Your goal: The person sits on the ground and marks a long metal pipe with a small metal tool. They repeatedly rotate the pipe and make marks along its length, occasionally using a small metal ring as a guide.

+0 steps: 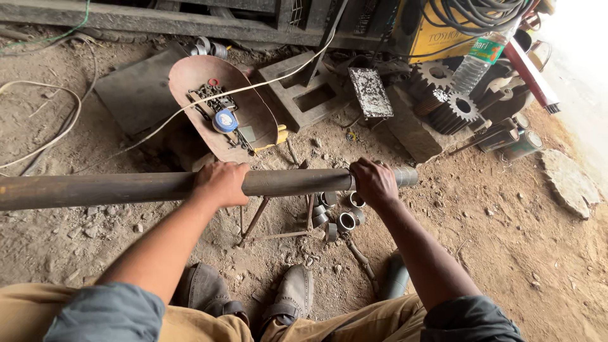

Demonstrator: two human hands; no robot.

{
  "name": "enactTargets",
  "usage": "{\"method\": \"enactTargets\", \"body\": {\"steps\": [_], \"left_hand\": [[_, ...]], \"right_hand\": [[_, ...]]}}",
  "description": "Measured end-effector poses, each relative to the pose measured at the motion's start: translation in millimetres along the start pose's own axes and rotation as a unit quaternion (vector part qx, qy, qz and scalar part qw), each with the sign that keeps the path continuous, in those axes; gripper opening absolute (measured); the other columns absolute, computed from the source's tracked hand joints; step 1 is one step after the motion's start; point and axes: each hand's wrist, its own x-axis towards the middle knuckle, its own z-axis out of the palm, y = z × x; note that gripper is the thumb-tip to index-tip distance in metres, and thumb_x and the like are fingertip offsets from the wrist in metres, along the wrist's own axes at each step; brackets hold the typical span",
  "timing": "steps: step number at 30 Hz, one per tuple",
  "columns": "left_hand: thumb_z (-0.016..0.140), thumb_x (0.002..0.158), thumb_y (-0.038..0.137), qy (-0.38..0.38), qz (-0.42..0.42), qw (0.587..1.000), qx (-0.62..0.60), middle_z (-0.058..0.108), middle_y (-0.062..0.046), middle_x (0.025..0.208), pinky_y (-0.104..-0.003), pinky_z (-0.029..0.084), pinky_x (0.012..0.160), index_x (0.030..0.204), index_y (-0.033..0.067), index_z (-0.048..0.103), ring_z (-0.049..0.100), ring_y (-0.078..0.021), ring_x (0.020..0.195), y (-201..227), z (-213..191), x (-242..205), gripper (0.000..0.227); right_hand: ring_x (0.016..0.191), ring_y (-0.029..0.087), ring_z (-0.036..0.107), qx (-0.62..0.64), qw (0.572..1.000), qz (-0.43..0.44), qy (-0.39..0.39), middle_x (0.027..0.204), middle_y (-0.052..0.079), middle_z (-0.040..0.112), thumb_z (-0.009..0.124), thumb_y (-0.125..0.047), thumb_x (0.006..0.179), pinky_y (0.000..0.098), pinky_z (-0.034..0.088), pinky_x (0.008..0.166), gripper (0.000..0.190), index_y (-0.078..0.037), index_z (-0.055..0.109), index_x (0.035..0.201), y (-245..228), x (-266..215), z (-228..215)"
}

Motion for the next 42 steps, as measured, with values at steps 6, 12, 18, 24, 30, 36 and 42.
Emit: {"method": "enactTargets", "body": {"steps": [6,12,18,24,30,36,42], "left_hand": [[0.093,0.062,0.042,-0.035,0.01,0.999,-0.037,0.074,-0.011,0.108,-0.041,0.053,0.1,0.114,0.0157,0.069,0.07,-0.0264,0.105,1.5,-28.2,0.9,0.063],[0.08,0.077,0.028,0.015,-0.013,1.0,0.012,0.075,-0.01,0.107,-0.042,0.055,0.099,0.124,0.0132,0.062,0.074,-0.0252,0.101,3.0,0.7,-4.5,0.052],[0.086,0.071,0.037,0.201,0.049,0.975,0.087,0.064,-0.017,0.126,-0.047,0.046,0.105,0.139,0.0089,0.045,0.062,-0.0322,0.116,3.5,32.7,-7.5,0.084],[0.087,0.07,0.043,0.028,-0.005,1.0,0.004,0.07,-0.01,0.115,-0.046,0.052,0.104,0.126,0.0149,0.061,0.068,-0.0281,0.111,2.4,-4.6,-4.8,0.068],[0.093,0.061,0.046,-0.046,0.003,0.999,-0.007,0.072,-0.009,0.106,-0.046,0.054,0.1,0.118,0.0146,0.066,0.07,-0.0266,0.101,-4.2,-21.1,5.2,0.07],[0.075,0.083,0.019,0.12,0.01,0.991,0.06,0.072,-0.012,0.115,-0.046,0.054,0.101,0.138,0.0122,0.054,0.072,-0.0268,0.102,-7.2,40.7,10.0,0.059],[0.085,0.068,0.026,0.229,0.021,0.97,0.083,0.057,-0.014,0.139,-0.051,0.039,0.11,0.143,0.0134,0.045,0.056,-0.0324,0.128,-3.0,56.1,5.1,0.086]], "right_hand": [[0.075,0.017,0.066,0.009,0.999,0.003,-0.036,0.097,0.001,0.071,0.077,-0.012,0.086,0.0399,0.058,0.076,0.024,-0.015,0.071,0.108,-4.2,-14.1,-5.6],[0.066,0.015,0.066,0.014,1.0,-0.017,-0.007,0.095,0.003,0.071,0.07,-0.009,0.096,0.0396,0.06,0.074,0.008,-0.013,0.071,0.102,6.8,9.1,5.4],[0.065,0.016,0.066,0.039,0.99,0.07,-0.118,0.094,0.002,0.072,0.065,-0.01,0.101,0.0363,0.061,0.061,0.007,-0.013,0.071,0.1,9.8,25.8,11.0],[0.069,0.017,0.065,0.007,1.0,-0.012,-0.002,0.093,0.002,0.071,0.072,-0.013,0.092,0.0355,0.06,0.065,0.009,-0.013,0.071,0.1,4.3,-1.7,4.3],[0.068,0.016,0.067,0.025,1.0,-0.012,-0.002,0.095,0.002,0.07,0.074,-0.013,0.086,0.04,0.06,0.068,0.02,-0.012,0.071,0.106,0.9,-12.8,0.2],[0.067,0.016,0.067,0.04,0.994,0.054,-0.082,0.091,0.002,0.072,0.063,-0.013,0.102,0.0361,0.061,0.064,0.01,-0.014,0.072,0.098,9.7,21.8,2.9],[0.063,0.017,0.066,0.038,0.995,0.038,-0.081,0.087,0.002,0.072,0.063,-0.015,0.103,0.0358,0.059,0.062,0.012,-0.013,0.072,0.095,10.6,24.8,0.4]]}}
